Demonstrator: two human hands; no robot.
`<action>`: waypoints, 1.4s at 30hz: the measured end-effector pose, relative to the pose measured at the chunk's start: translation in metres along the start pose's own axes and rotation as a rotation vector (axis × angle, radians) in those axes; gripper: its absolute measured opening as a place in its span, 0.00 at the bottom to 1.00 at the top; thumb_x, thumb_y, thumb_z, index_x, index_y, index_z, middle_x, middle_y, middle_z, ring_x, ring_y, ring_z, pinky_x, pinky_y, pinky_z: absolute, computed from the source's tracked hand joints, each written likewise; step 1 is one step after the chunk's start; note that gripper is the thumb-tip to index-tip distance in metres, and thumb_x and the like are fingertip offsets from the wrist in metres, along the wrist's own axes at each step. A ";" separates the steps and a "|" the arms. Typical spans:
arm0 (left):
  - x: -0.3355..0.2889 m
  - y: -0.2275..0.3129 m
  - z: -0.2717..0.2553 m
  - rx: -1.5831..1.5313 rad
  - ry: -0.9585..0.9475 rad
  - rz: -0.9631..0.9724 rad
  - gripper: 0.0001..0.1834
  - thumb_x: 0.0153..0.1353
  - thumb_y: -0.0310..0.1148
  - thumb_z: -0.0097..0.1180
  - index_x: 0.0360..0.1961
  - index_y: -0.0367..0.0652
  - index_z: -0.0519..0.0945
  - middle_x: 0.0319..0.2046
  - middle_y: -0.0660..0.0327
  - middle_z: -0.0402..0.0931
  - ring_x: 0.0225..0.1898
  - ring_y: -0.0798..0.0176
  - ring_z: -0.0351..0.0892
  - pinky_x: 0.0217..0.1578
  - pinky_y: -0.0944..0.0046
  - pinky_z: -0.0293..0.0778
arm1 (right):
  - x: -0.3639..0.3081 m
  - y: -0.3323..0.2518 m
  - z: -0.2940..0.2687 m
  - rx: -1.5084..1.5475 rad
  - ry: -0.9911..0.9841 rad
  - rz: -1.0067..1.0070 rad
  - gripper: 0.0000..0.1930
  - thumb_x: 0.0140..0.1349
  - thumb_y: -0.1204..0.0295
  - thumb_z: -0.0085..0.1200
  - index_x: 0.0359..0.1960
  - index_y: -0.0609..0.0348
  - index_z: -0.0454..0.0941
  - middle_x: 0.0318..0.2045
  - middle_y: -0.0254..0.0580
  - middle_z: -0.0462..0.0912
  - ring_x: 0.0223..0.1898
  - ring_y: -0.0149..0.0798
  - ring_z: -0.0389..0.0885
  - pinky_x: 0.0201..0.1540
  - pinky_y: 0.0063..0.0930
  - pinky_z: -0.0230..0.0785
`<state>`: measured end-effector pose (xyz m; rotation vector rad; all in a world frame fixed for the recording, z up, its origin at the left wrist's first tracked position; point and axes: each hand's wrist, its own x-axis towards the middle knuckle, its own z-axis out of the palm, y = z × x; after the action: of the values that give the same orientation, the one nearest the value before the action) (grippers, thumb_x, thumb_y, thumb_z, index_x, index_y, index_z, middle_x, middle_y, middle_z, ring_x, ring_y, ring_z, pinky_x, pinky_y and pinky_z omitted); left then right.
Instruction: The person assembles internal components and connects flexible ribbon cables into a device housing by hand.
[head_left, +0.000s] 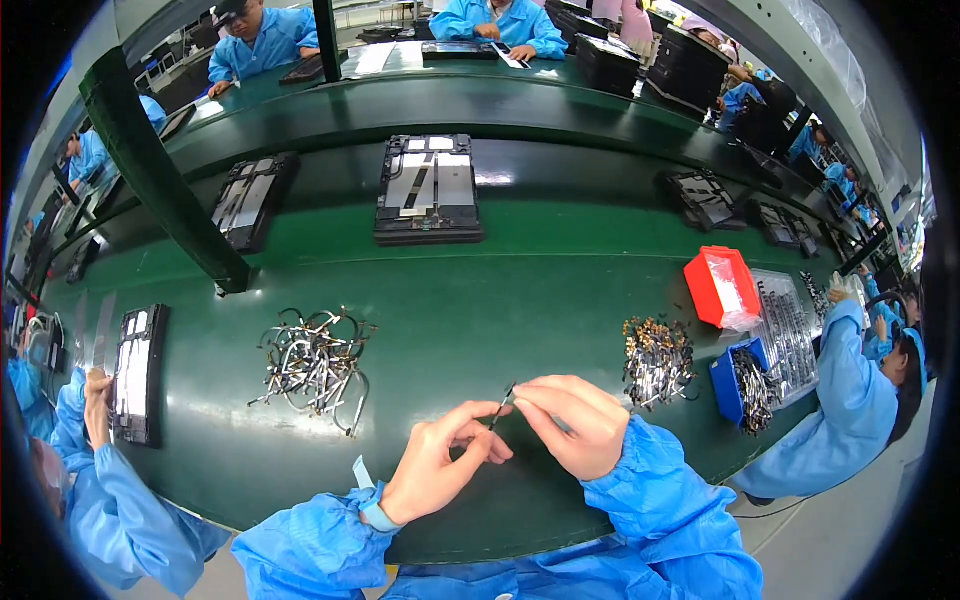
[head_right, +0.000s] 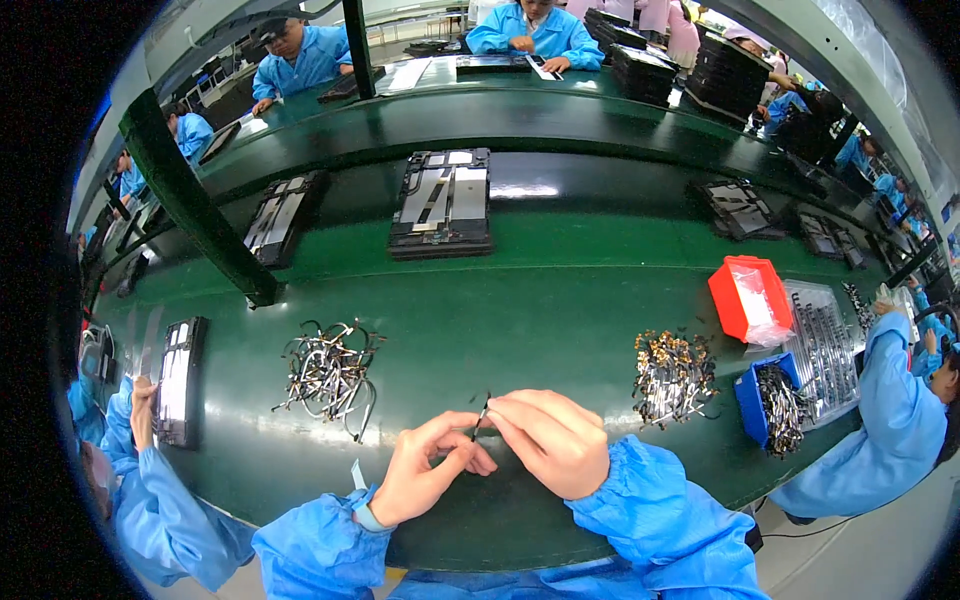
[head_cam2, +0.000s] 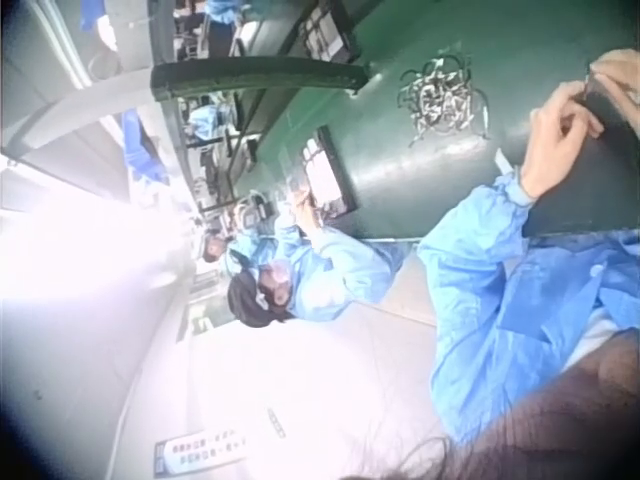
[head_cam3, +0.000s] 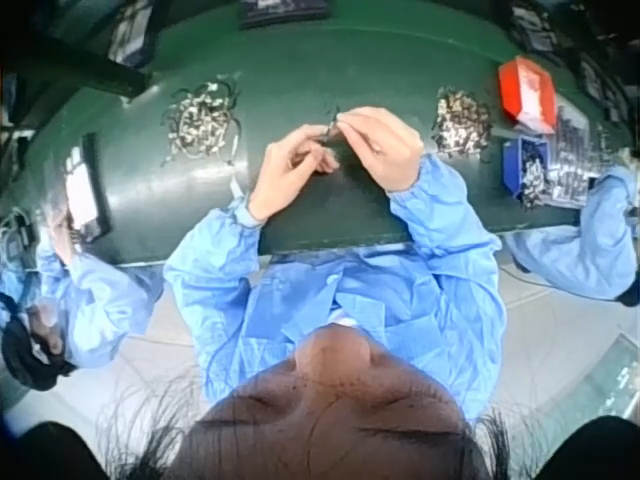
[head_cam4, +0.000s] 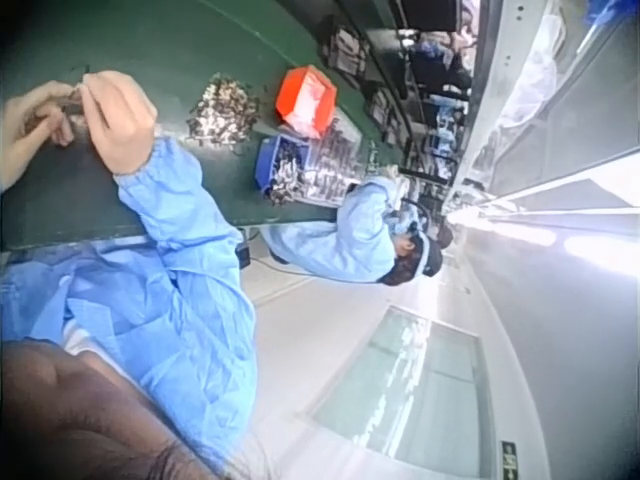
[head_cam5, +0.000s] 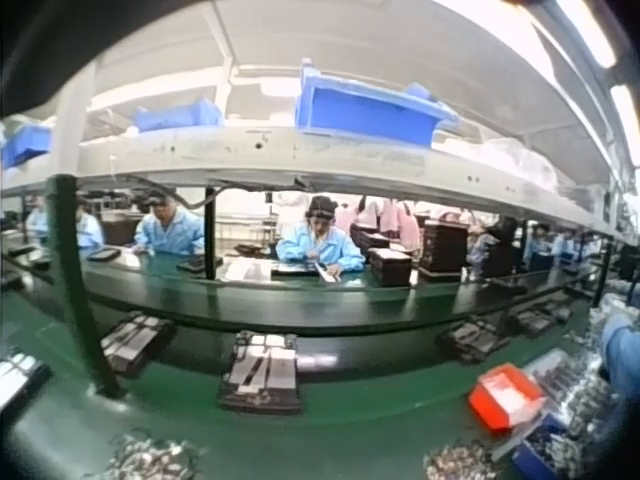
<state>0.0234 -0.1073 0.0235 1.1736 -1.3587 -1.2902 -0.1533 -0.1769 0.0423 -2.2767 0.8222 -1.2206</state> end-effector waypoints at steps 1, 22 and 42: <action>0.001 -0.003 0.000 -0.006 -0.014 -0.003 0.18 0.64 0.22 0.47 0.56 0.35 0.70 0.31 0.54 0.84 0.35 0.61 0.86 0.38 0.65 0.80 | -0.003 0.006 0.003 -0.033 0.002 -0.068 0.10 0.51 0.82 0.63 0.37 0.63 0.83 0.33 0.45 0.84 0.35 0.42 0.85 0.36 0.30 0.80; -0.005 -0.023 0.007 0.066 0.018 0.054 0.17 0.60 0.17 0.47 0.52 0.31 0.74 0.26 0.54 0.83 0.31 0.63 0.85 0.38 0.66 0.80 | 0.008 0.020 -0.080 0.364 0.048 0.368 0.04 0.64 0.82 0.51 0.38 0.67 0.77 0.34 0.44 0.81 0.32 0.33 0.84 0.35 0.29 0.81; 0.026 0.119 0.020 1.137 -0.036 0.074 0.23 0.53 0.23 0.52 0.53 0.46 0.75 0.21 0.58 0.74 0.22 0.55 0.76 0.23 0.56 0.71 | 0.103 0.316 -0.345 -0.722 -0.199 0.645 0.16 0.52 0.68 0.65 0.43 0.58 0.84 0.34 0.40 0.87 0.36 0.31 0.85 0.40 0.26 0.77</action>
<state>-0.0062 -0.1290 0.1414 1.7789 -2.2277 -0.3949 -0.4954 -0.5087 0.0903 -2.2490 1.9479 -0.4218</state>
